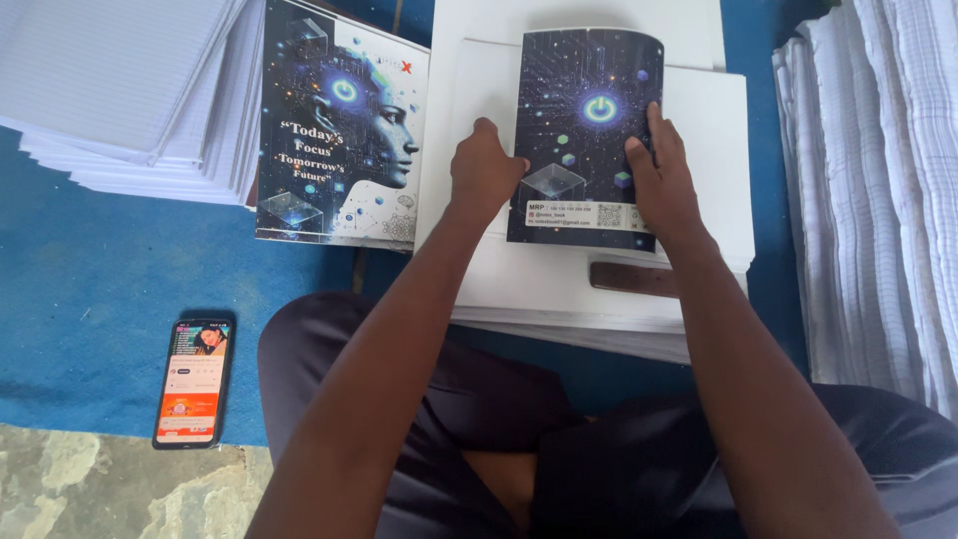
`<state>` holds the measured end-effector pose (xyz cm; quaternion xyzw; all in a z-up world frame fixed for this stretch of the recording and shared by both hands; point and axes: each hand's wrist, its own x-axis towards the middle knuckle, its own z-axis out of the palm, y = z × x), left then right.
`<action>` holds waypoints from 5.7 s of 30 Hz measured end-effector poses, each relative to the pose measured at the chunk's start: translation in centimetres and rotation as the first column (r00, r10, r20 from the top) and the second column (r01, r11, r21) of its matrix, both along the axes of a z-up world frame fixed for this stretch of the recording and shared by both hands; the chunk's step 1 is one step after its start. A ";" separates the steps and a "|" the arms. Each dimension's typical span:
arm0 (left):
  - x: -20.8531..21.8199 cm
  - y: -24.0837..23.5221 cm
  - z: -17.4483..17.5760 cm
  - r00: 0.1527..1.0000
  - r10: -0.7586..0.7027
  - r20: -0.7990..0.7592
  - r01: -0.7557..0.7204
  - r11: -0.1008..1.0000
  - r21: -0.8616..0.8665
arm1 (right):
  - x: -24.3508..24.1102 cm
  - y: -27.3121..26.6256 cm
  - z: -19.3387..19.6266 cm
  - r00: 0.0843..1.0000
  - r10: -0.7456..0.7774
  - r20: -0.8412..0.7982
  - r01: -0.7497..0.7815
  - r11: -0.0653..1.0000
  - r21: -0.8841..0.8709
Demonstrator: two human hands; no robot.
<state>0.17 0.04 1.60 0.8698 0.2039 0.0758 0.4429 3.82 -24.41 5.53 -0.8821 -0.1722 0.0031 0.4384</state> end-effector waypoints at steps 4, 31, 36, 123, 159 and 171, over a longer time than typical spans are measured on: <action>0.5 0.5 1.5 0.996 0.044 -0.077 -0.044 0.999 0.008 | 0.3 0.9 0.7 0.997 -0.075 -0.031 0.071 0.992 -0.109; -0.4 -0.4 0.9 0.995 0.097 0.032 -0.098 0.994 0.042 | 0.7 1.0 -0.8 0.994 -0.090 0.056 0.103 0.949 -0.297; -0.6 -0.4 0.8 0.995 0.089 0.046 -0.092 0.994 0.058 | 0.5 1.4 -0.8 0.994 -0.103 0.030 0.107 0.928 -0.357; 2.0 -6.9 7.8 0.746 -0.288 -0.601 0.599 0.686 0.414 | -7.1 -6.9 6.5 0.974 -0.012 -0.226 -0.100 0.872 -0.478; 2.4 -7.2 7.2 0.703 -0.334 -0.628 0.680 0.572 0.458 | 2.4 -7.1 -0.9 0.989 0.106 0.103 -0.046 0.882 -0.468; 2.4 -7.2 6.4 0.727 -0.347 -0.592 0.669 0.554 0.496 | 10.4 -3.4 -2.1 0.987 -0.147 0.069 0.162 0.910 -0.383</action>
